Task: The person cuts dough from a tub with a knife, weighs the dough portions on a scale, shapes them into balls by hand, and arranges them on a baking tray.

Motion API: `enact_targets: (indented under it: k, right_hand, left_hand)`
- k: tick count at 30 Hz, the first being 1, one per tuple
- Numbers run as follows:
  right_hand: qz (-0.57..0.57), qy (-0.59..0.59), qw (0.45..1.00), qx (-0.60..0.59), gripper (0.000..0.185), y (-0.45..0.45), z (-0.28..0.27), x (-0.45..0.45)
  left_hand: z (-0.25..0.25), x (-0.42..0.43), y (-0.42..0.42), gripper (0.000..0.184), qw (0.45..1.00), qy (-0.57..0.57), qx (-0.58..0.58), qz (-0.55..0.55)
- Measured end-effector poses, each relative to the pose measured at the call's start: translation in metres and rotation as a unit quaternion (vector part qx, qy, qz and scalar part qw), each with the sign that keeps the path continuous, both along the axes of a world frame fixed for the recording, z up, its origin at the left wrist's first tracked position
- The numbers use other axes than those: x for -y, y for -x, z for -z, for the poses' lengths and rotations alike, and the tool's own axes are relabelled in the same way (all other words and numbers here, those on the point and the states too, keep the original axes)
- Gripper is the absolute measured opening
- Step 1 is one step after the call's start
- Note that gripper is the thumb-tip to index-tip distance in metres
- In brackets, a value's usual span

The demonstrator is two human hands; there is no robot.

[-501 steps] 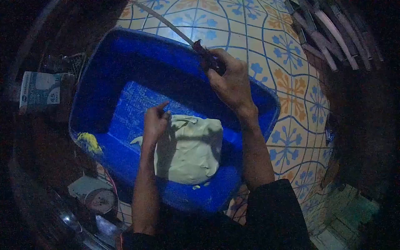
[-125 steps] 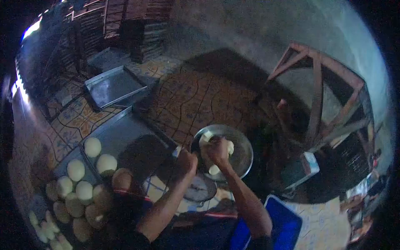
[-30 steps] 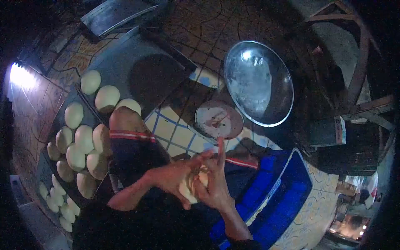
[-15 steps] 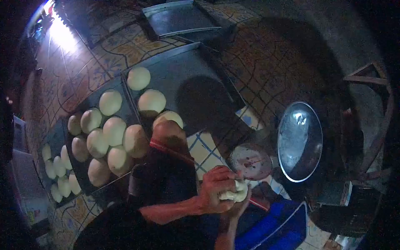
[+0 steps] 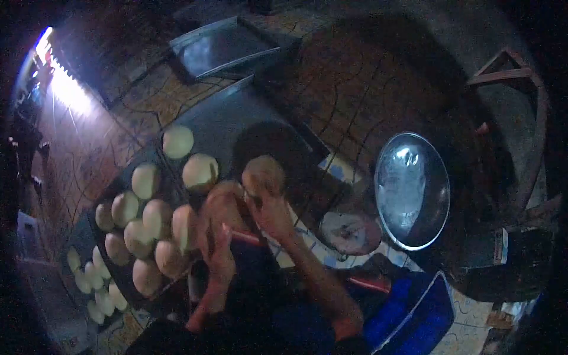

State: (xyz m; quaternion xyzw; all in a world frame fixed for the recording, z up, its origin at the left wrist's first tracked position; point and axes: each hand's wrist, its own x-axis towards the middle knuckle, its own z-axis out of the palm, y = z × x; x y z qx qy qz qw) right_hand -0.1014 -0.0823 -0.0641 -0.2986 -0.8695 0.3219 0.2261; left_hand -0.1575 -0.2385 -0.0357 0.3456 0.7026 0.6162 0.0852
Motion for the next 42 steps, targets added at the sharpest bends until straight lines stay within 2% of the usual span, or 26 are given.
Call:
enact_targets:
  k: [2, 3, 4, 5, 7, 9, 12, 15, 17, 18, 20, 21, 22, 23, 24, 25, 28, 30, 32, 34, 36, 37, 39, 40, 41, 42]
  right_hand:
    - [0.052, 0.103, 0.989, -0.092, 0.054, -0.025, -0.012, 0.031]
    - [0.078, 0.265, 0.946, -0.170, 0.058, -0.041, -0.025, 0.050]
    - [0.102, 0.419, 0.869, -0.244, 0.062, -0.057, -0.037, 0.064]
    - [0.115, 0.415, 0.868, -0.247, 0.062, -0.071, -0.044, 0.074]
    - [0.045, 0.261, 0.945, -0.191, 0.065, -0.100, -0.053, 0.090]
    - [0.114, 0.231, 0.941, -0.218, 0.064, -0.135, -0.054, 0.083]
    - [0.283, 0.137, 0.911, -0.266, 0.060, -0.225, -0.055, 0.076]
    - [0.499, 0.047, 0.823, -0.267, 0.052, -0.341, -0.070, 0.121]
    - [0.614, 0.028, 0.751, -0.239, 0.043, -0.416, -0.078, 0.165]
    - [0.646, 0.022, 0.729, -0.225, 0.038, -0.461, -0.073, 0.195]
    - [0.735, 0.051, 0.674, -0.061, 0.031, -0.517, -0.060, 0.250]
    - [0.722, 0.078, 0.687, 0.014, 0.037, -0.548, -0.028, 0.292]
    - [0.733, 0.081, 0.675, 0.003, 0.037, -0.560, -0.023, 0.305]
    - [0.697, 0.209, 0.661, 0.183, 0.034, -0.560, -0.023, 0.318]
    - [0.624, 0.327, 0.621, 0.343, 0.032, -0.557, -0.014, 0.333]
    - [0.633, 0.338, 0.617, 0.323, 0.032, -0.556, 0.000, 0.341]
    - [0.725, 0.288, 0.580, 0.237, 0.031, -0.562, 0.033, 0.358]
    - [0.742, 0.209, 0.593, 0.233, 0.034, -0.589, 0.051, 0.351]
    - [0.732, 0.227, 0.630, 0.123, 0.031, -0.605, 0.052, 0.327]
    - [0.667, 0.237, 0.690, 0.152, 0.028, -0.616, 0.064, 0.309]
    - [0.658, 0.258, 0.696, 0.126, 0.031, -0.624, 0.063, 0.301]
    - [0.640, 0.279, 0.708, 0.105, 0.036, -0.629, 0.058, 0.298]
    - [0.687, 0.203, 0.685, 0.133, 0.037, -0.641, 0.045, 0.305]
    - [0.726, 0.130, 0.655, 0.163, 0.038, -0.645, 0.035, 0.310]
    - [0.725, 0.131, 0.657, 0.159, 0.038, -0.650, 0.025, 0.317]
    - [0.772, 0.079, 0.624, 0.091, 0.039, -0.654, 0.007, 0.325]
  left_hand:
    - [-0.022, -0.022, -0.013, 0.057, 0.948, -0.142, 0.265, 0.106]
    - [-0.021, -0.029, -0.023, 0.057, 0.946, -0.147, 0.267, 0.113]
    - [-0.020, -0.036, -0.035, 0.060, 0.923, -0.164, 0.319, 0.140]
    - [-0.018, -0.042, -0.048, 0.064, 0.896, -0.174, 0.371, 0.170]
    - [-0.012, -0.045, -0.084, 0.072, 0.827, -0.178, 0.476, 0.240]
    - [0.008, -0.020, -0.140, 0.074, 0.784, -0.071, 0.464, 0.407]
    - [-0.061, 0.019, -0.177, 0.080, 0.667, 0.069, 0.472, 0.572]
    - [-0.097, 0.033, -0.191, 0.072, 0.482, 0.064, 0.565, 0.667]
    - [-0.109, 0.035, -0.190, 0.048, 0.435, 0.103, 0.319, 0.835]
    - [-0.097, 0.043, -0.200, 0.048, 0.403, 0.112, 0.314, 0.852]
    - [-0.058, 0.057, -0.219, 0.028, 0.479, 0.180, 0.459, 0.726]
    - [-0.052, 0.048, -0.229, 0.025, 0.514, 0.177, 0.433, 0.719]
    - [-0.048, 0.026, -0.249, 0.024, 0.551, 0.175, 0.406, 0.708]
    - [-0.046, 0.009, -0.259, 0.024, 0.544, 0.187, 0.394, 0.717]
    - [-0.044, -0.002, -0.266, 0.023, 0.573, 0.168, 0.320, 0.736]
    - [-0.046, -0.011, -0.277, 0.023, 0.595, 0.151, 0.247, 0.749]
    - [-0.085, -0.024, -0.324, 0.019, 0.552, 0.139, 0.213, 0.794]
    - [-0.098, -0.020, -0.359, 0.013, 0.546, 0.185, 0.173, 0.798]
    - [-0.099, -0.013, -0.391, 0.012, 0.528, 0.195, 0.092, 0.822]
    - [-0.093, -0.006, -0.427, 0.015, 0.500, 0.222, 0.081, 0.833]
    - [-0.083, 0.001, -0.460, 0.023, 0.434, 0.231, -0.032, 0.870]
    - [-0.074, 0.002, -0.472, 0.023, 0.433, 0.229, -0.037, 0.871]
    - [-0.046, 0.000, -0.493, 0.039, 0.341, 0.215, -0.134, 0.905]
    - [-0.035, -0.003, -0.506, 0.039, 0.343, 0.217, -0.138, 0.903]
    - [-0.024, -0.006, -0.522, 0.056, 0.330, 0.210, -0.262, 0.882]
    - [-0.012, -0.007, -0.537, 0.075, 0.310, 0.200, -0.380, 0.848]
